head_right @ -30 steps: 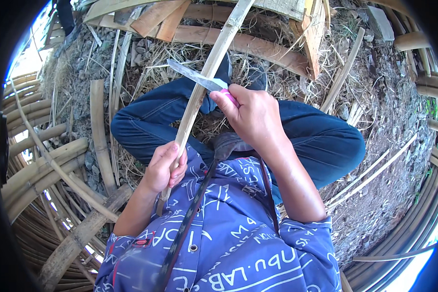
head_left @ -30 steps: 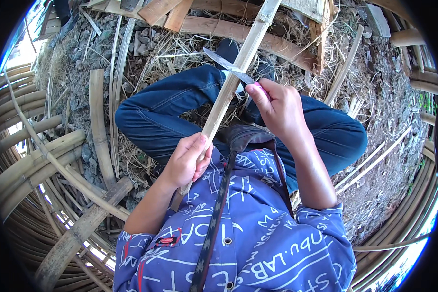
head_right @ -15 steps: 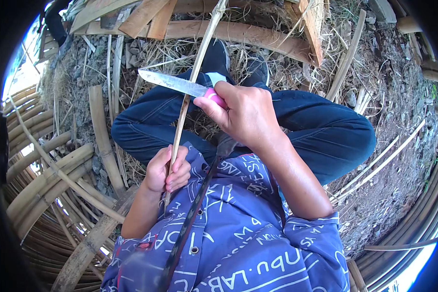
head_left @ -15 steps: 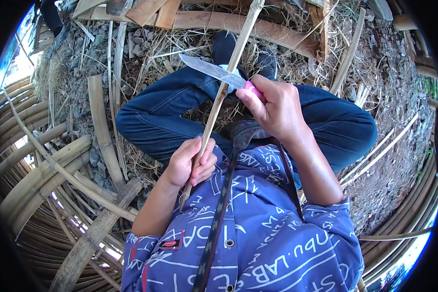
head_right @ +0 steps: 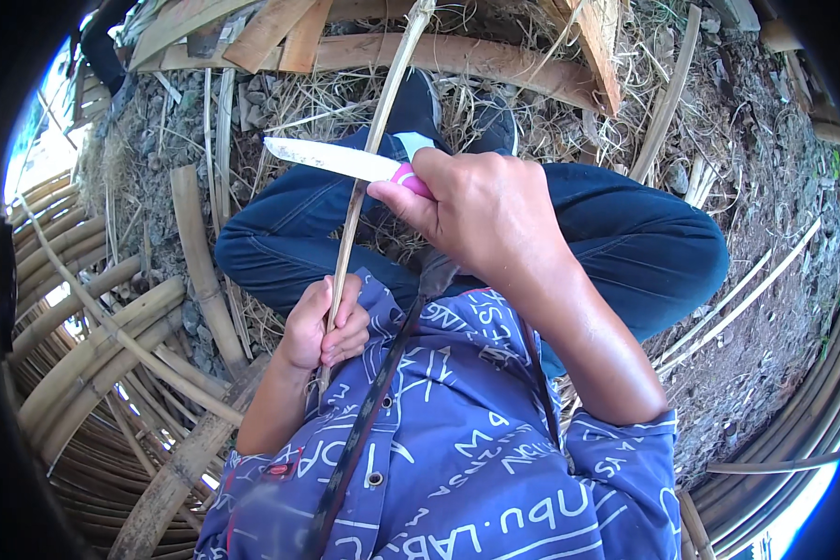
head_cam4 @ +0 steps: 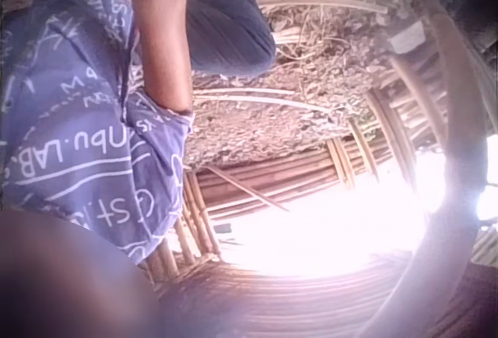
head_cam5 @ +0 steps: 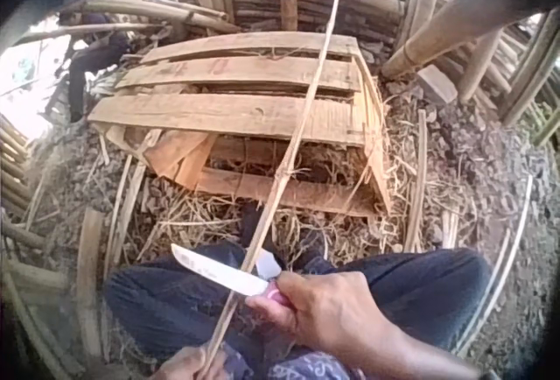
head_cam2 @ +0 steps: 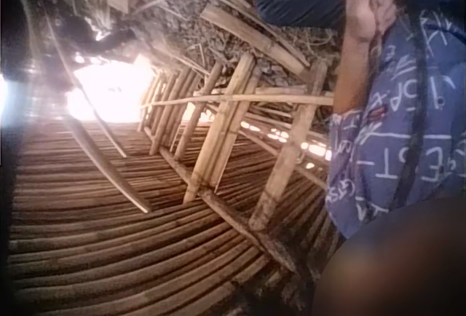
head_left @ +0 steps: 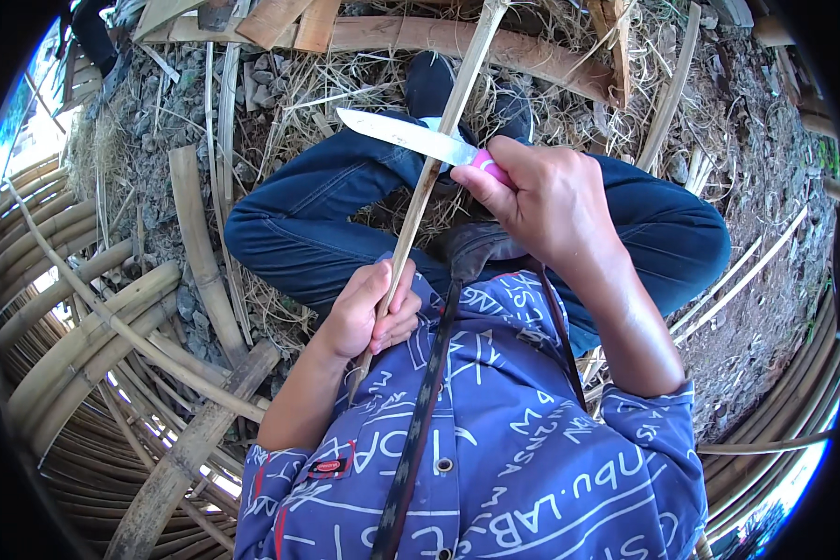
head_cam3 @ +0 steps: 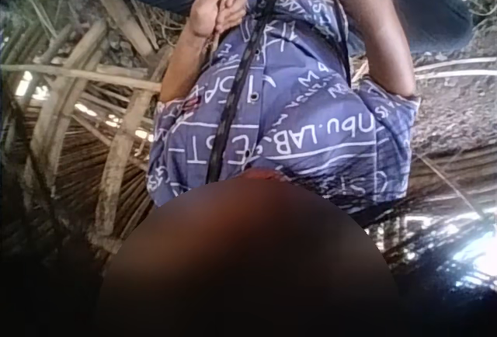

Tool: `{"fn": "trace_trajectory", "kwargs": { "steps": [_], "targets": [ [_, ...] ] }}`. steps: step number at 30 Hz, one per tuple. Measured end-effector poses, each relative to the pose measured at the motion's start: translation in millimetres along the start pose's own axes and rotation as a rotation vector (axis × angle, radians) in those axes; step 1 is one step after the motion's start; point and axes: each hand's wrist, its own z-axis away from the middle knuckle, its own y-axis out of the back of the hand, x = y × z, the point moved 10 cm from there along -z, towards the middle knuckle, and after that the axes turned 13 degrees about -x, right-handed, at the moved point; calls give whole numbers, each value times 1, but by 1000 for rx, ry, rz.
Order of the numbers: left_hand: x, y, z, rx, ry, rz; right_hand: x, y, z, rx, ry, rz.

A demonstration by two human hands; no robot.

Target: The person shaves a thin strip of wood using a knife while sitting on the ground.

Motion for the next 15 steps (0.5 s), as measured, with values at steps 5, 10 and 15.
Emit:
{"fn": "trace_trajectory", "kwargs": {
  "steps": [5,10,15],
  "targets": [
    [-1,-3,2,39,15,-66,34,28,-12,138,-116,105],
    [1,1,3,66,-10,-126,34,31,-12,118,-90,-7],
    [0,3,1,111,4,-186,3,11,4,-17,-43,-130]
  ]
}}
